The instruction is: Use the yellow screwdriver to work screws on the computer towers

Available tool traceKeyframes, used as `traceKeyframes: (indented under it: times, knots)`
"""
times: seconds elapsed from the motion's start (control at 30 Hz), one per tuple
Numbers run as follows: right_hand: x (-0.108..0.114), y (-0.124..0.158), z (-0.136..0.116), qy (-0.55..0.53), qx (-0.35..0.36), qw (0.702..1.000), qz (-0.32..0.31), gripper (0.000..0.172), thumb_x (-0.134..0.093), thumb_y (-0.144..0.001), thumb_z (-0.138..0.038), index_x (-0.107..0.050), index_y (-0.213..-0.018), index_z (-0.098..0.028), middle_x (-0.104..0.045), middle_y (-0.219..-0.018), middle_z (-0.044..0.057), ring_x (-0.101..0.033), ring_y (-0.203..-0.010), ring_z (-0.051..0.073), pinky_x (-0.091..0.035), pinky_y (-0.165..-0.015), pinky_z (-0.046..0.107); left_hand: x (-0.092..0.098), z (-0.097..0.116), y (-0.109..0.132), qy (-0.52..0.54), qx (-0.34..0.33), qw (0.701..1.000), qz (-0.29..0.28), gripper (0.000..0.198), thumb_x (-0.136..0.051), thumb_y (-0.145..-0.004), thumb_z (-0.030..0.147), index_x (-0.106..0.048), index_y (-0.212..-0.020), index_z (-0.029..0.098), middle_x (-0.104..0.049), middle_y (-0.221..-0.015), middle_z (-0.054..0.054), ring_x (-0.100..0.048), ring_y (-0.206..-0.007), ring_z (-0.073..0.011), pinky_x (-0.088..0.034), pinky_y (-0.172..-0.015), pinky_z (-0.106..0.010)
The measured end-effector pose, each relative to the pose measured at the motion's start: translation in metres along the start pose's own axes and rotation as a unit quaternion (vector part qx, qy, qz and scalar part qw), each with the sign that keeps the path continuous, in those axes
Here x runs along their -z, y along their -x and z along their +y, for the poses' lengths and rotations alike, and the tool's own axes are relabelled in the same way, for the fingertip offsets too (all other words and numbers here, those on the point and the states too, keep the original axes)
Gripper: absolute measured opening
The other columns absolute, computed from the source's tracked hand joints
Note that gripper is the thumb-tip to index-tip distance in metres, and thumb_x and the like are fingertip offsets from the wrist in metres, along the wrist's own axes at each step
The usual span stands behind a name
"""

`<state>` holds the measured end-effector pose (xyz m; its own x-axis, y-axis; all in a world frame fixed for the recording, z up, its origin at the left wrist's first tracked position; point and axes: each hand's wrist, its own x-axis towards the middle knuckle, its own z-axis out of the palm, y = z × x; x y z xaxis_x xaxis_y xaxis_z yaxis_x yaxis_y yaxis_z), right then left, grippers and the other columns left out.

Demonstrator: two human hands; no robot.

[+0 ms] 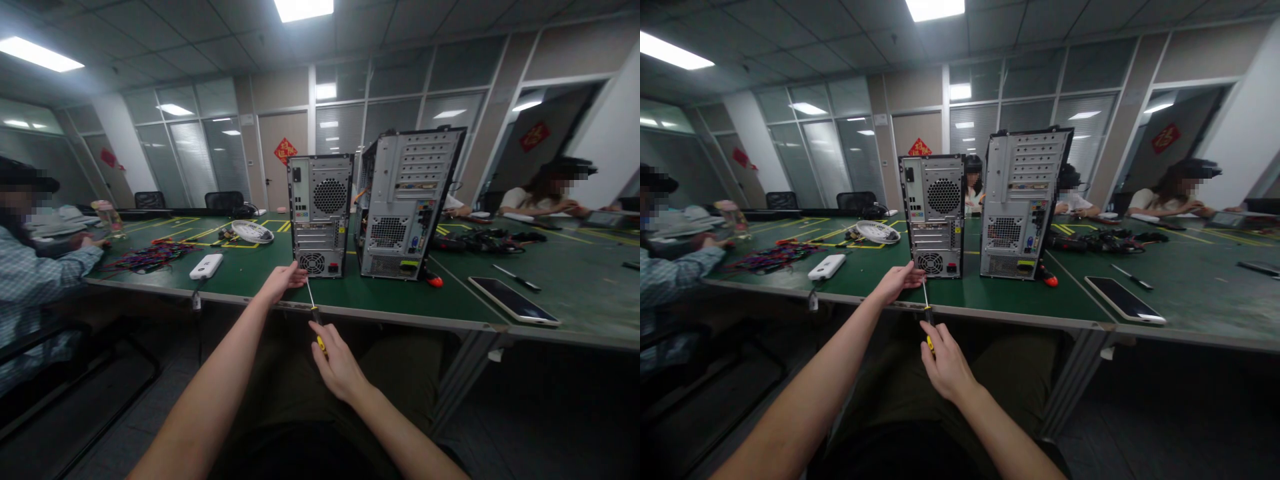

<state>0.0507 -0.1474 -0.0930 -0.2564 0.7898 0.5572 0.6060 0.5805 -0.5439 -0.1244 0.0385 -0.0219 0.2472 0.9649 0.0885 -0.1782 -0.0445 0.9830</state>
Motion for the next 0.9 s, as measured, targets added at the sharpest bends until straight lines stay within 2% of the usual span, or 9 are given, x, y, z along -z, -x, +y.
traceKeyframes:
  times: [0.27,0.47,0.9]
  knots:
    - [-0.0039,-0.0015,0.0050,0.018,-0.009,1.000,-0.005,0.044,-0.042,-0.104,-0.026,-0.048,-0.147,-0.021,-0.058,-0.114,0.009,-0.064,-0.098,0.019,-0.056,-0.090,0.033,-0.0019,0.0012,0.0024,-0.013,-0.008,1.000,-0.014,0.049,-0.069,-0.090,0.053,-0.079,-0.085,0.005,-0.077,-0.083,-0.020,-0.074,-0.073,-0.0211,-0.059,-0.075,-0.031]
    - [-0.0036,-0.0023,0.0059,0.033,-0.013,0.999,-0.010,0.042,-0.044,-0.103,-0.026,-0.050,-0.145,-0.022,-0.058,-0.111,0.008,-0.064,-0.095,0.019,-0.056,-0.088,0.033,-0.0024,0.0007,0.0034,-0.015,-0.017,0.999,-0.023,0.044,-0.073,-0.088,0.051,-0.079,-0.084,0.007,-0.078,-0.088,-0.020,-0.073,-0.075,-0.0213,-0.059,-0.077,-0.033]
    - [-0.0012,-0.0071,0.0020,0.083,-0.010,0.996,-0.012,0.043,-0.042,-0.104,-0.026,-0.050,-0.145,-0.020,-0.058,-0.110,0.010,-0.064,-0.094,0.021,-0.056,-0.086,0.036,-0.0025,-0.0032,0.0010,-0.018,-0.031,0.999,-0.014,0.042,-0.076,-0.086,0.049,-0.079,-0.082,0.007,-0.078,-0.086,-0.019,-0.072,-0.072,-0.0200,-0.058,-0.077,-0.033]
